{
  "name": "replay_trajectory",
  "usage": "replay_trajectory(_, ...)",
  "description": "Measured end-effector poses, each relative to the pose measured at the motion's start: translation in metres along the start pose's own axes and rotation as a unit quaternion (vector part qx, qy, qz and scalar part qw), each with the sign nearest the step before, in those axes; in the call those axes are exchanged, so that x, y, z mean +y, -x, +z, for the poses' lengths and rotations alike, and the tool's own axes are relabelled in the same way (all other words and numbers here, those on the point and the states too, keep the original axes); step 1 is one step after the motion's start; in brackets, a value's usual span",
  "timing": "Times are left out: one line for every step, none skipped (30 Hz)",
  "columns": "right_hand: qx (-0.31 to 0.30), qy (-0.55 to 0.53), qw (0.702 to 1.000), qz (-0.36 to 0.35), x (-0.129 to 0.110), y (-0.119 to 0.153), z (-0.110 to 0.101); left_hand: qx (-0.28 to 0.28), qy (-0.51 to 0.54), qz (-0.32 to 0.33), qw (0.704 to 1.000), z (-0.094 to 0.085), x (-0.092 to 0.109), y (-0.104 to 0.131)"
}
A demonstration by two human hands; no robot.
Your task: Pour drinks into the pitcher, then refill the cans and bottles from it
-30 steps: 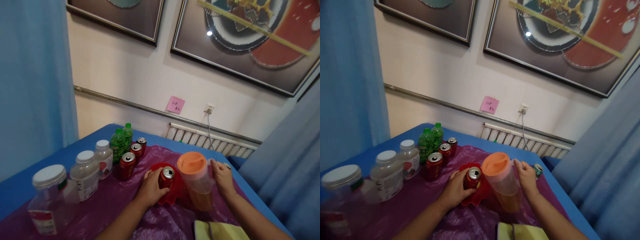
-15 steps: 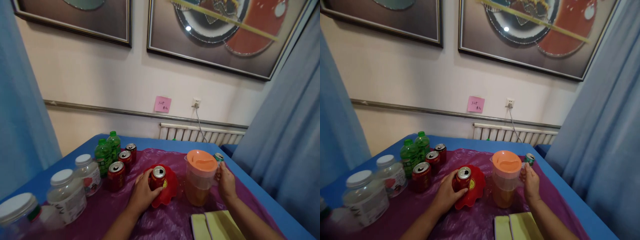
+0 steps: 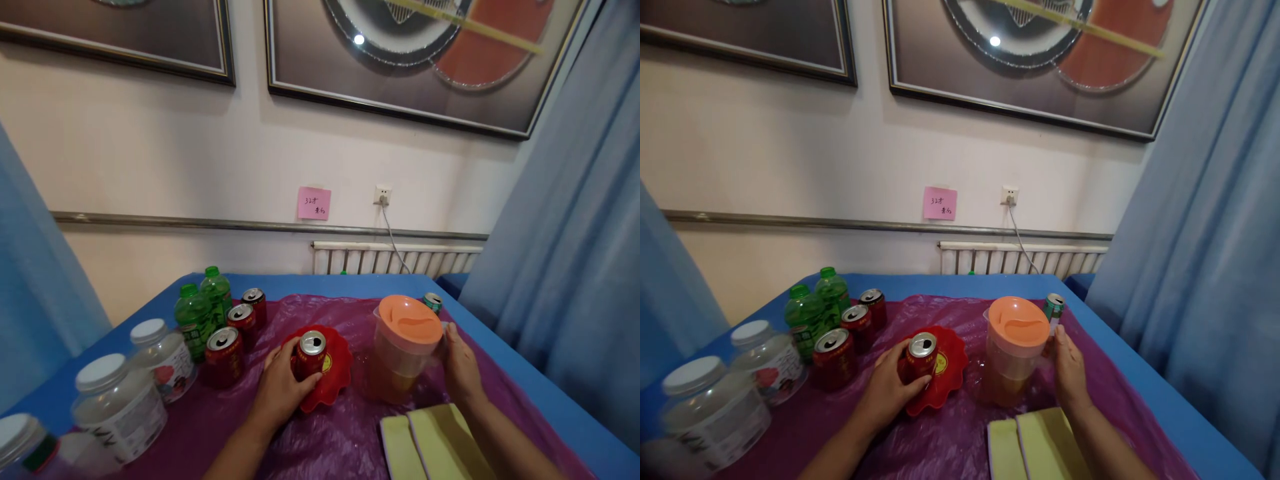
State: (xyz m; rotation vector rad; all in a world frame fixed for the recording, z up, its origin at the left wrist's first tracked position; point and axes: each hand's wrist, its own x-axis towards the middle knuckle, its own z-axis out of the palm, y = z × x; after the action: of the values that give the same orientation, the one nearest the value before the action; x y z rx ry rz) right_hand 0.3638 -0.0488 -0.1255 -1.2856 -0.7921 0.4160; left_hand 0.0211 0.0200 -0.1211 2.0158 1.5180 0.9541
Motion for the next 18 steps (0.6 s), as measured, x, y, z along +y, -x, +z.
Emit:
replay_trajectory(-0.004,0.006,1.0,0.009,-0.001,0.001,-0.001,0.0,-0.001,0.0,1.0,0.0,0.0,0.0)
replay_trajectory(0.001,0.015,1.0,0.019,-0.003,0.003,-0.003,0.001,-0.002,0.001,1.0,0.0,0.0,0.0)
replay_trajectory(0.021,0.028,0.999,0.021,-0.005,0.007,-0.005,0.002,-0.004,0.003,1.0,0.0,0.0,0.0)
replay_trajectory(0.063,0.044,0.997,0.0,-0.008,0.011,-0.007,0.005,-0.006,0.005,1.0,0.0,-0.001,0.0)
replay_trajectory(0.108,0.056,0.992,-0.041,-0.011,0.017,-0.009,0.009,-0.008,0.007,1.0,0.001,-0.001,-0.001)
replay_trajectory(0.147,0.059,0.983,-0.096,-0.014,0.025,-0.011,0.012,-0.008,0.008,1.0,0.001,-0.001,-0.001)
replay_trajectory(0.166,0.054,0.972,-0.156,-0.017,0.035,-0.012,0.015,-0.007,0.009,1.0,0.001,-0.001,-0.001)
replay_trajectory(0.159,0.046,0.963,-0.213,-0.02,0.046,-0.012,0.018,-0.005,0.009,1.0,0.002,-0.001,-0.001)
replay_trajectory(0.13,0.041,0.958,-0.254,-0.023,0.058,-0.01,0.02,-0.002,0.011,1.0,0.002,-0.001,0.0)
replay_trajectory(0.08,0.048,0.957,-0.275,-0.025,0.071,-0.007,0.022,0.004,0.014,1.0,0.002,-0.001,0.0)
replay_trajectory(0.023,0.062,0.957,-0.283,-0.027,0.083,-0.002,0.023,0.01,0.019,1.0,0.002,-0.001,0.0)
replay_trajectory(-0.034,0.08,0.955,-0.284,-0.027,0.095,0.005,0.025,0.017,0.025,0.999,0.002,-0.001,0.0)
replay_trajectory(-0.091,0.095,0.951,-0.28,-0.027,0.106,0.014,0.027,0.023,0.031,0.999,0.002,-0.002,0.001)
replay_trajectory(-0.136,0.101,0.948,-0.269,-0.027,0.115,0.024,0.026,0.029,0.038,0.999,0.002,-0.003,0.001)
replay_trajectory(-0.178,0.103,0.946,-0.251,-0.025,0.122,0.036,0.024,0.034,0.045,0.998,0.002,-0.003,0.001)
replay_trajectory(-0.215,0.103,0.944,-0.227,-0.024,0.127,0.049,0.02,0.038,0.052,0.998,0.002,-0.004,0.001)
replay_trajectory(-0.245,0.105,0.943,-0.198,-0.022,0.13,0.062,0.015,0.039,0.058,0.997,0.002,-0.004,0.002)
replay_trajectory(-0.263,0.109,0.944,-0.168,-0.021,0.131,0.076,0.011,0.041,0.064,0.997,0.001,-0.004,0.002)
